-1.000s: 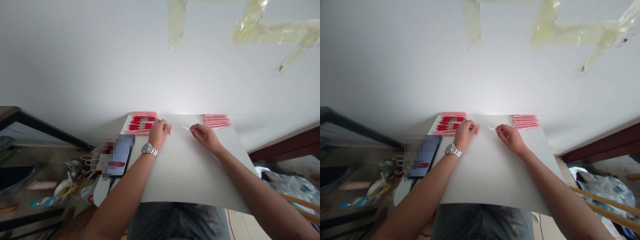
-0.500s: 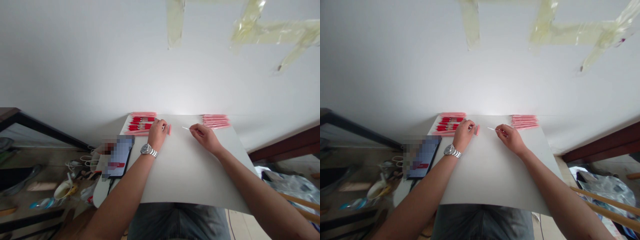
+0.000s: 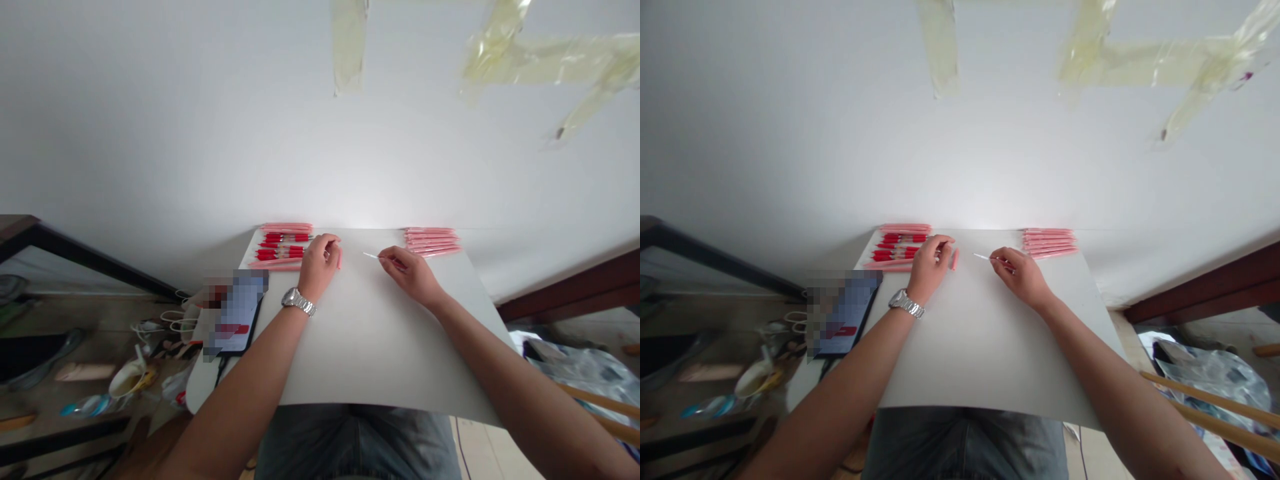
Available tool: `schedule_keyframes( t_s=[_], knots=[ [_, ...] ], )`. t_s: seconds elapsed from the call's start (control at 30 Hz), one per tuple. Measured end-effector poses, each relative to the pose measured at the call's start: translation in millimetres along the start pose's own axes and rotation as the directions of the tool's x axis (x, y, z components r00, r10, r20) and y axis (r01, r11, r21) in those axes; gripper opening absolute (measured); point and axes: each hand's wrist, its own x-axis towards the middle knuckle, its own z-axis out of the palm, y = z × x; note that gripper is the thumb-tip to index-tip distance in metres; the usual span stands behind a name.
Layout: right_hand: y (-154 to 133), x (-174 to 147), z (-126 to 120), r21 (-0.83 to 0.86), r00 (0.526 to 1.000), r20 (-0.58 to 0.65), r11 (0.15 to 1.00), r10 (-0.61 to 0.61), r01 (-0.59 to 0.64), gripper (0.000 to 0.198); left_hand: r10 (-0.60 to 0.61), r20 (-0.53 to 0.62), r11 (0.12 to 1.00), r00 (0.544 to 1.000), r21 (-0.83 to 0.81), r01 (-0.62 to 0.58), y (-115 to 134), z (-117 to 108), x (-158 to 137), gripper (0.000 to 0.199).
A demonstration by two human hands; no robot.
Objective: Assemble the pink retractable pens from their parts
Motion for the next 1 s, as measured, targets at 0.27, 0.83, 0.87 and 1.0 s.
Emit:
schedule_keyframes(
  t_s=[0.27,0.83,0.87,1.0],
  knots=[
    [0,0,1,0.017,1.000,-0.012,1.000,0.000,0.001,0.022,0.030,0.119,0.977,0.992,-0.213,-0.005,18,5,-8,0.021],
    [-2,-1,1,0.046,0.997,0.055,0.997,-0.056,0.054,0.020,-0.025,0.322,0.839,0.946,-0.507,0.195,20,13,-10,0.022],
    [-2,-1,1,0.048,0.997,0.056,0.997,-0.060,0.057,0.020,-0.024,0.331,0.840,0.943,-0.505,0.199,20,13,-10,0.022],
    [-2,-1,1,0.059,0.996,0.063,0.996,-0.064,0.060,0.019,-0.012,0.356,0.846,0.934,-0.495,0.199,20,14,-11,0.021]
  ],
)
